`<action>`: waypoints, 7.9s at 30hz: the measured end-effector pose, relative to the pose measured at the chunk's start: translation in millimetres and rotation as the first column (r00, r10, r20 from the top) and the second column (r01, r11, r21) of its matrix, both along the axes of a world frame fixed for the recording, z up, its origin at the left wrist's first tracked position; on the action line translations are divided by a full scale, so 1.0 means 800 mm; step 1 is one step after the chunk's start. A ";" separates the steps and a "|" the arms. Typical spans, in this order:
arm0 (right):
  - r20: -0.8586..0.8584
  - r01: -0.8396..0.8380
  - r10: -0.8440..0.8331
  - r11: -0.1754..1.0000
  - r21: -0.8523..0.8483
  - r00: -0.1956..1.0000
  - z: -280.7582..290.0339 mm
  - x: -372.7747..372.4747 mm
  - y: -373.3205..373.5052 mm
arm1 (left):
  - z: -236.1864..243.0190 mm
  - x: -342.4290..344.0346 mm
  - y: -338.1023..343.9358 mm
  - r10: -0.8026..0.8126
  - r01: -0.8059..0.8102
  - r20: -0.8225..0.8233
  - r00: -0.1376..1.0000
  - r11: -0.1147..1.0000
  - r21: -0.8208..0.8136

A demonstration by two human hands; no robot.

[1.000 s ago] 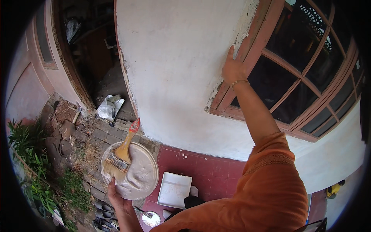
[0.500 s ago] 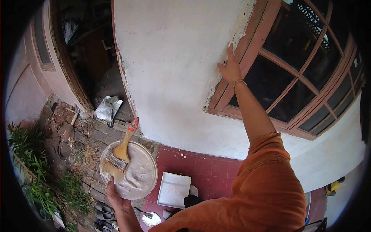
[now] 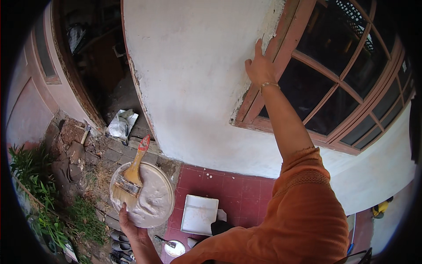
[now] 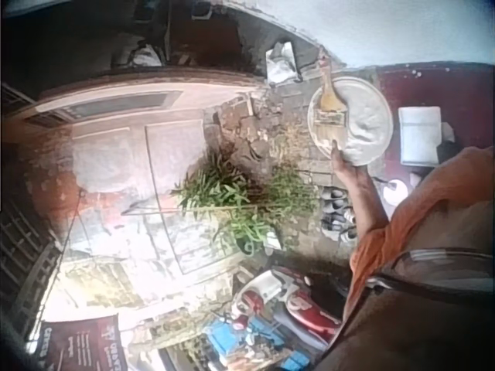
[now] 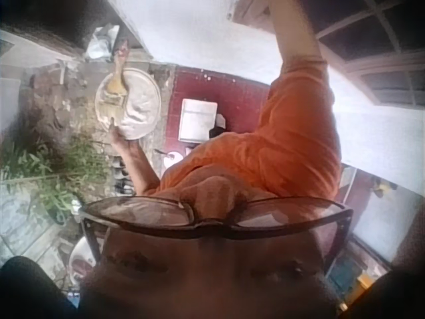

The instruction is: The person applies a white paste from a container onto a wall using a brush and then smears the material into gaps around a window frame by hand.

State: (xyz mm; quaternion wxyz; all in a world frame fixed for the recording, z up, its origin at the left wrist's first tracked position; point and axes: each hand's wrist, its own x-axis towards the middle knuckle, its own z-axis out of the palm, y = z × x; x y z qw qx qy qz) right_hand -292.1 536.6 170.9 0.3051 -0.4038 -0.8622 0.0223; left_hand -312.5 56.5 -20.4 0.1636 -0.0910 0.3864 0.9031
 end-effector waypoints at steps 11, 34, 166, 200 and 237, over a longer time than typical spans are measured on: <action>0.166 -0.009 -0.006 0.996 0.088 0.986 0.005 0.015 -0.014 | -0.004 0.004 -0.003 0.015 -0.014 -0.006 1.000 1.000 0.008; 0.275 0.133 -0.162 0.984 0.121 0.948 -0.019 0.004 0.029 | -0.001 0.006 -0.010 0.046 -0.046 0.011 0.999 0.999 0.001; 0.358 -0.295 0.149 0.870 0.395 0.922 -0.303 0.097 -0.055 | -0.154 -0.012 -0.069 0.185 -0.180 0.086 0.979 0.982 -0.052; 0.818 -0.229 -0.157 0.915 0.332 0.554 -0.337 0.067 -0.057 | -0.143 -0.010 -0.090 0.270 -0.244 0.177 0.947 0.957 -0.154; 0.184 -0.790 0.857 0.515 -0.331 0.482 -0.263 0.071 -0.283 | -0.090 -0.016 0.146 -0.096 0.076 0.146 0.985 0.987 0.140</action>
